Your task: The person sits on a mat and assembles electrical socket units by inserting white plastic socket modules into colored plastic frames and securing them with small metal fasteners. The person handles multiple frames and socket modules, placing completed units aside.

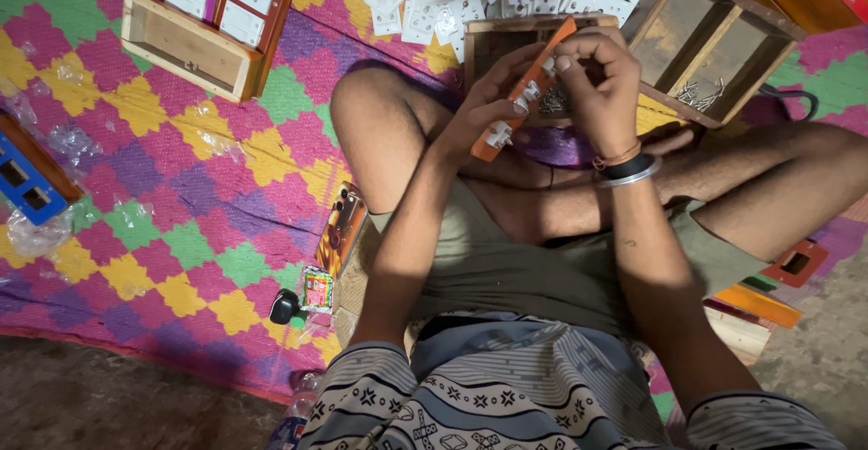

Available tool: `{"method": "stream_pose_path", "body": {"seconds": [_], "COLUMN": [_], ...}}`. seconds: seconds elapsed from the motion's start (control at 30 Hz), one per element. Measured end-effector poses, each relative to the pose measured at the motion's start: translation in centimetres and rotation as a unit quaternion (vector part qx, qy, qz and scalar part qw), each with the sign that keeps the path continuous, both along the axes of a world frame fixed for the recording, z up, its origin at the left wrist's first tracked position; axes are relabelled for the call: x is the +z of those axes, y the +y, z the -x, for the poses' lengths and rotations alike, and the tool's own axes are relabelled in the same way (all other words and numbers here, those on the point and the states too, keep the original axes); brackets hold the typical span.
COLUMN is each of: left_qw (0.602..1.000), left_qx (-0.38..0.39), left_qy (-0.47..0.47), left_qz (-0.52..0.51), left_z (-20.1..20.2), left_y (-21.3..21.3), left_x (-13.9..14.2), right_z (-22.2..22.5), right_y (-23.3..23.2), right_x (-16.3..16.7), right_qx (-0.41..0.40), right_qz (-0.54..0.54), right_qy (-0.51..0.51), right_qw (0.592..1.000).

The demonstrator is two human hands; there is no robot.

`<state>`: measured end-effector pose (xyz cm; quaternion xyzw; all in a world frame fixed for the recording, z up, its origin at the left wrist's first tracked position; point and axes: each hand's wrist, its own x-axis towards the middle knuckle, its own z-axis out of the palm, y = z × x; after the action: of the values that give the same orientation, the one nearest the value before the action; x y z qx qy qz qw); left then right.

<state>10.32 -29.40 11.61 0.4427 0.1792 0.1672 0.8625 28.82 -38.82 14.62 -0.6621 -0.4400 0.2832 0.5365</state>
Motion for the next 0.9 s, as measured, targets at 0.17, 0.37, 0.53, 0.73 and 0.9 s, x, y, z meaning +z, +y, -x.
{"method": "stream_pose_path", "body": {"seconds": [0.17, 0.37, 0.53, 0.73, 0.9], "left_qw": [1.0, 0.999, 1.0, 1.0, 1.0], "left_qx": [-0.004, 0.002, 0.015, 0.01, 0.023], "left_qy": [0.018, 0.033, 0.021, 0.003, 0.01], "left_qz": [0.001, 0.006, 0.002, 0.0, -0.017], "left_z": [-0.1, -0.3, -0.4, -0.5, -0.5], "left_y": [0.0, -0.2, -0.2, -0.4, -0.6], "left_x": [0.3, 0.8, 0.8, 0.4, 0.2], "right_z": [-0.4, 0.3, 1.3, 2.3, 2.1], "right_y": [0.1, 0.0, 0.3, 0.8, 0.8], "right_x": [0.0, 0.3, 0.9, 0.7, -0.4], "right_qx": [0.01, -0.005, -0.018, -0.079, -0.084], "right_qz": [0.002, -0.025, -0.039, -0.073, -0.053], "right_qy": [0.01, -0.09, -0.119, -0.153, -0.147], "right_qw": [1.0, 0.996, 0.992, 0.982, 0.984]}}
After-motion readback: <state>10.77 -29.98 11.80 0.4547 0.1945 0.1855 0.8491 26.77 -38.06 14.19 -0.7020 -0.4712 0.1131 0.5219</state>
